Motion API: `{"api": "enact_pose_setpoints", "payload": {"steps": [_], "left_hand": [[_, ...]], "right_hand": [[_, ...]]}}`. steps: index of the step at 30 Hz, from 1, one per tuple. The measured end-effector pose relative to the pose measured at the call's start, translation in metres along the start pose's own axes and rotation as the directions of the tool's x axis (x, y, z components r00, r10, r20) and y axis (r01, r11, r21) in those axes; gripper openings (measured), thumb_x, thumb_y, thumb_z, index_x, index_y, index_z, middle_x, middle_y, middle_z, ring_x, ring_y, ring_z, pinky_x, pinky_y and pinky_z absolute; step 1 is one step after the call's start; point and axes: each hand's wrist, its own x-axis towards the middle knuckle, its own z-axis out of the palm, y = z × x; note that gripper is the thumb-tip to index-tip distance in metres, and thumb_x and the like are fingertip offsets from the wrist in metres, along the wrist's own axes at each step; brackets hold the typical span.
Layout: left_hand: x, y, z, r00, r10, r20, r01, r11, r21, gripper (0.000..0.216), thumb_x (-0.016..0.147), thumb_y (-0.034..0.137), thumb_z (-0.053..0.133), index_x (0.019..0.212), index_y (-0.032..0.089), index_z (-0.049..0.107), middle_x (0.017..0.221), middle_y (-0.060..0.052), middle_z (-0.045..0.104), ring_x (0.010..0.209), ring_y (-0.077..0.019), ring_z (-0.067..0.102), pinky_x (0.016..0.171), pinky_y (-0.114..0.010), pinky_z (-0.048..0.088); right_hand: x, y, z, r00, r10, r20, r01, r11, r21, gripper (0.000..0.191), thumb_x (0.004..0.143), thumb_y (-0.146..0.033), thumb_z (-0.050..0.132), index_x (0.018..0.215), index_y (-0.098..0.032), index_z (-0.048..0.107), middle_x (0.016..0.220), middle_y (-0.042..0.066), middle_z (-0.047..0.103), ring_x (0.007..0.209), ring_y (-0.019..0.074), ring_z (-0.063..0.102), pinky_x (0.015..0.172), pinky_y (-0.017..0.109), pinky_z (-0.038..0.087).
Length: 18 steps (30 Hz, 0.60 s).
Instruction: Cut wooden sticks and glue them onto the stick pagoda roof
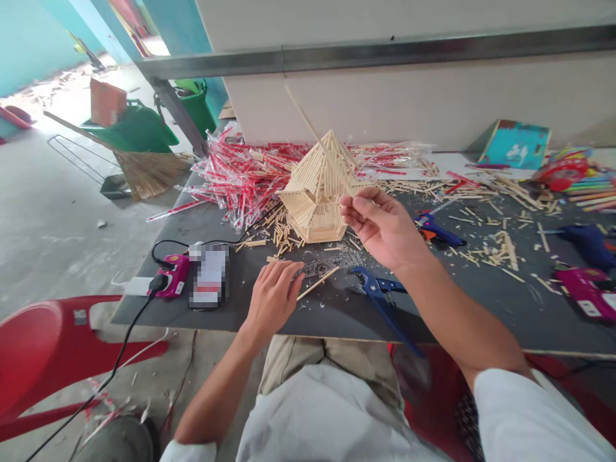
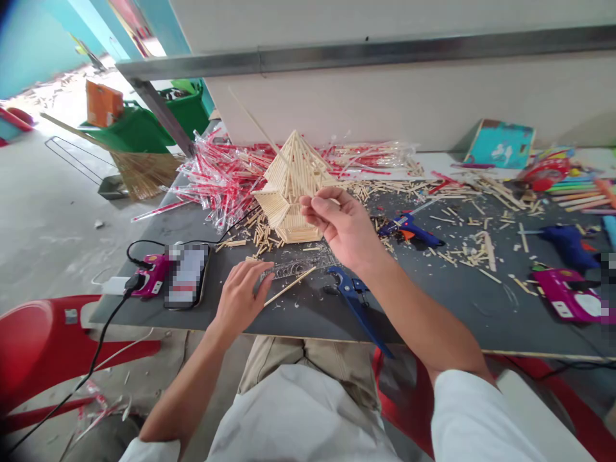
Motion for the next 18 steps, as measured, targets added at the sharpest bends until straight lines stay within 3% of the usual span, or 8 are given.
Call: {"api": "enact_pose_setpoints", "payload": {"steps": [3, 6, 9, 13, 15, 18], "left_hand": [[0.039, 0.008, -0.018, 0.992, -0.118, -0.053, 0.097, 0.948, -0.302, 0.026, 0.107, 0.028, 0.052, 0.131, 0.021, 0.057, 0.116, -0.008, 0.075, 0.102, -0.0167, 0.071, 0.093, -0.031, 0.056], [0.084, 0.022, -0.035, 0.961, -0.2, -0.19, 0.078, 0.858, -0.508, 0.031, 0.109, 0.036, 0.048, 0.133, 0.018, 0.057, 0.117, -0.009, 0.075, 0.096, -0.0138, 0.074, 0.081, -0.026, 0.058], [0.118, 0.037, -0.047, 0.951, -0.201, -0.233, 0.041, 0.833, -0.552, 0.026, 0.108, 0.037, 0.052, 0.113, 0.016, 0.066, 0.1, -0.006, 0.077, 0.08, -0.0098, 0.073, 0.069, -0.02, 0.057], [0.14, 0.045, -0.066, 0.973, -0.118, -0.197, -0.016, 0.819, -0.573, 0.021, 0.105, 0.03, 0.058, 0.095, 0.016, 0.071, 0.08, -0.001, 0.075, 0.063, -0.007, 0.068, 0.059, -0.019, 0.055], [0.147, 0.04, -0.08, 0.979, -0.067, -0.194, -0.055, 0.824, -0.565, 0.019, 0.104, 0.029, 0.061, 0.095, 0.016, 0.072, 0.078, 0.0, 0.075, 0.063, -0.0074, 0.069, 0.057, -0.02, 0.055], [0.155, 0.025, -0.094, 0.98, -0.073, -0.187, -0.04, 0.842, -0.539, 0.02, 0.103, 0.031, 0.063, 0.101, 0.014, 0.072, 0.079, 0.0, 0.075, 0.066, -0.0068, 0.07, 0.06, -0.019, 0.055]], "right_hand": [[-0.003, 0.013, 0.013, 0.996, 0.029, 0.084, -0.029, 1.0, -0.002, 0.028, 0.079, -0.03, 0.088, 0.092, -0.024, 0.063, 0.092, -0.001, 0.078, 0.083, 0.013, 0.074, 0.084, 0.03, 0.063], [-0.009, 0.026, 0.02, 0.989, 0.032, 0.141, -0.029, 0.999, -0.019, 0.029, 0.079, -0.034, 0.088, 0.089, -0.024, 0.063, 0.086, -0.002, 0.078, 0.082, 0.0133, 0.075, 0.083, 0.03, 0.063], [-0.013, 0.033, 0.018, 0.97, 0.066, 0.234, -0.05, 0.996, -0.07, 0.029, 0.079, -0.035, 0.088, 0.087, -0.022, 0.064, 0.083, -0.001, 0.079, 0.074, 0.0116, 0.072, 0.076, 0.028, 0.061], [-0.013, 0.023, 0.01, 0.925, 0.155, 0.347, -0.071, 0.968, -0.243, 0.029, 0.08, -0.035, 0.088, 0.085, -0.019, 0.064, 0.082, 0.0, 0.076, 0.074, 0.0112, 0.069, 0.073, 0.027, 0.057], [-0.01, 0.012, 0.004, 0.939, 0.119, 0.324, -0.008, 0.946, -0.324, 0.028, 0.082, -0.035, 0.086, 0.082, -0.018, 0.064, 0.085, 0.002, 0.075, 0.078, 0.0116, 0.069, 0.075, 0.028, 0.056], [-0.007, -0.011, -0.004, 0.962, -0.05, 0.27, 0.172, 0.876, -0.45, 0.024, 0.087, -0.033, 0.082, 0.081, -0.018, 0.064, 0.09, 0.003, 0.075, 0.076, 0.0109, 0.067, 0.074, 0.029, 0.056]]}}
